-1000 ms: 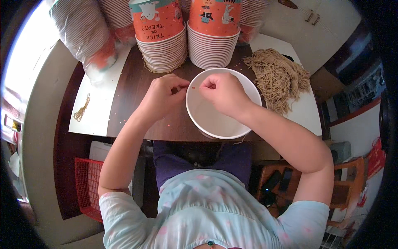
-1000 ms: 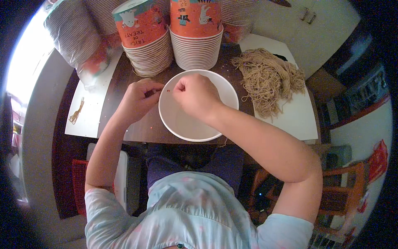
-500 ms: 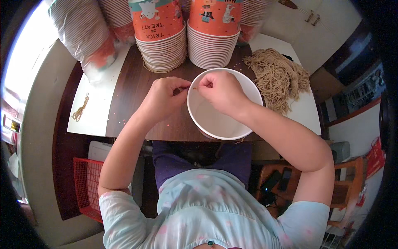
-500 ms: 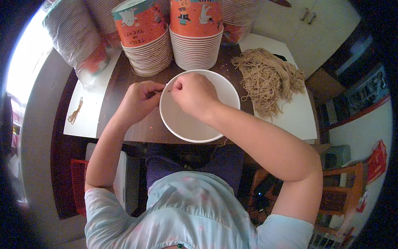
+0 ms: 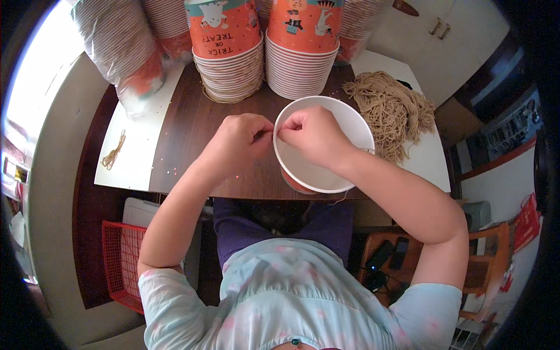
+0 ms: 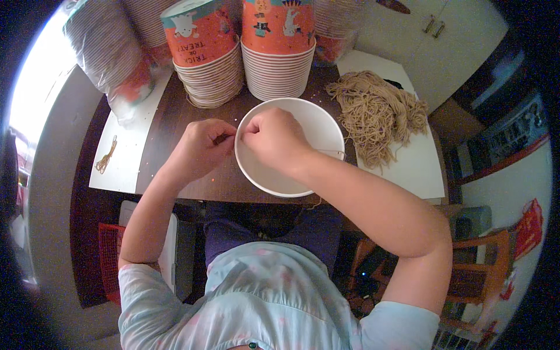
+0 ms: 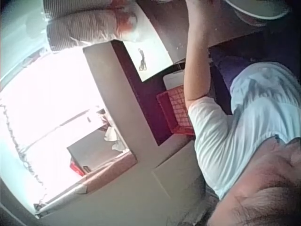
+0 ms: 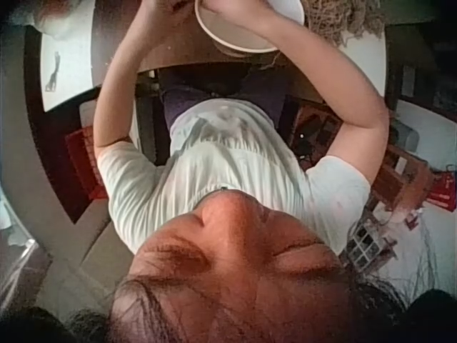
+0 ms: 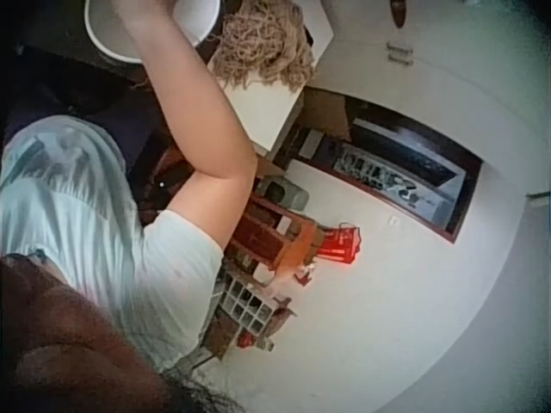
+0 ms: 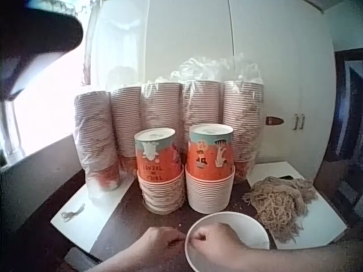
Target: Attaching thin strings or cords to pre-printed paper buckets as part of an assembly process.
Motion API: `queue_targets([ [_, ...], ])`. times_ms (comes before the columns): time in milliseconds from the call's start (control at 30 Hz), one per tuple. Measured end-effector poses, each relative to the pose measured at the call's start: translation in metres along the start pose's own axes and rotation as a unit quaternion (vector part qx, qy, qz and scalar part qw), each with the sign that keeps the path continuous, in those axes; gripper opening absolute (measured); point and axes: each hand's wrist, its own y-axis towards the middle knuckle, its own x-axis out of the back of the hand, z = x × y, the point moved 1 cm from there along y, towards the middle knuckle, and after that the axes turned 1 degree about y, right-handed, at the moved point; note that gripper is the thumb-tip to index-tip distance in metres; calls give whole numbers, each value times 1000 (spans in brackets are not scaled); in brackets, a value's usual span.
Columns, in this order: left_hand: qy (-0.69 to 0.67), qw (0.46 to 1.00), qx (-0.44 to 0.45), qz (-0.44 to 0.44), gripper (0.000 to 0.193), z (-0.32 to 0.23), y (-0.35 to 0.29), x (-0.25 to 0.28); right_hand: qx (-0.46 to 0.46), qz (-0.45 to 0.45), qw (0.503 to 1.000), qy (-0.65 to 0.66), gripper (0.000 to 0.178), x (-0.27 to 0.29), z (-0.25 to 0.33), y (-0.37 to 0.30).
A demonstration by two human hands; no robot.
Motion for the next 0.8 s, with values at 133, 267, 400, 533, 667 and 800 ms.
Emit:
queue_targets([
  [133,-41,996,77,1,12,-2,-7,-2,-36,109,991,66,26,13,0,-4],
  [267,-287,931,227,-14,9,13,-19,-4,-81,194,974,79,56,39,-1,-22],
  [400,-492,828,268,-13,7,16,-37,0,-43,257,964,-48,72,58,26,-45],
  [533,-547,812,202,-27,9,-5,-40,4,103,163,958,-214,47,56,26,-50],
  [667,-600,788,138,-14,10,-16,-36,0,84,98,969,-210,33,57,24,-37],
  [800,-557,811,177,-39,16,-16,-43,-20,113,26,990,-86,18,50,30,-35],
])
